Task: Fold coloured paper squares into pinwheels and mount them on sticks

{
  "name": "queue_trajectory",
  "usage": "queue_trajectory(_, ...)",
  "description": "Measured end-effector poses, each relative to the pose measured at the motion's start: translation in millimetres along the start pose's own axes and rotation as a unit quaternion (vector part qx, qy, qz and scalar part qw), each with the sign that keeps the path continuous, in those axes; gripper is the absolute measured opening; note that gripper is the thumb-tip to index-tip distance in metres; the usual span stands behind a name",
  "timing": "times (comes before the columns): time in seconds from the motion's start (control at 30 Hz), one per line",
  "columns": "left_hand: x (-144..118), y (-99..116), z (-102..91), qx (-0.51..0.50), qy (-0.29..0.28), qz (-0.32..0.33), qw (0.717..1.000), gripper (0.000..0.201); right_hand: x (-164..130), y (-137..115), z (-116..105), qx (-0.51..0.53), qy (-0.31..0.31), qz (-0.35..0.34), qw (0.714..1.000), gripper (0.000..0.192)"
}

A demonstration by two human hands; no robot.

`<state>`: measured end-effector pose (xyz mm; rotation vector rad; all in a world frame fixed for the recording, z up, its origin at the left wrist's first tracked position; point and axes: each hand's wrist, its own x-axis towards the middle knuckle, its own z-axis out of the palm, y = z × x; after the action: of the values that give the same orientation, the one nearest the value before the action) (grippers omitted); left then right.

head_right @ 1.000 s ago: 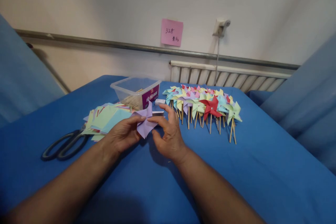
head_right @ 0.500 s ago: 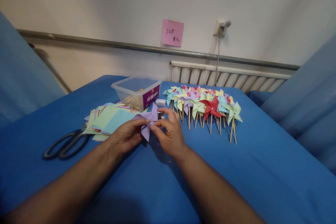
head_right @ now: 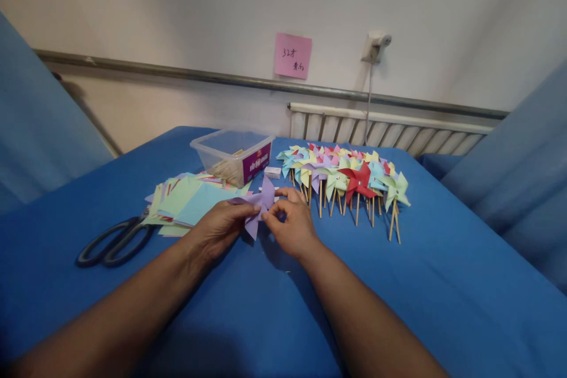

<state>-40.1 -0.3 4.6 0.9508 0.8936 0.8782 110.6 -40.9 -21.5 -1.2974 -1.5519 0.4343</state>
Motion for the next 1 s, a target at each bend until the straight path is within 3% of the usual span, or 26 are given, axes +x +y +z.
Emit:
queue_trajectory(0.23,0.3,-1.4,0.2,0.01,0.009,-0.007,1.0,0.02,-0.2,-2.1,-2.0,-0.037,-0.013,-0.002,0.999,0.016)
queue_trajectory(0.53,2.9,-5.9,-3.6,0.064,0.027,0.006,0.998,0.014,0.5,-0.3,-1.8,-0.05,-0.03,0.011,0.998,0.018)
queue_trajectory(1.0,6.0,-9.0,-7.9,0.072,-0.007,-0.005,0.997,0.019,0.4,-2.6,-7.1,-0.096,-0.064,0.003,0.993,0.017)
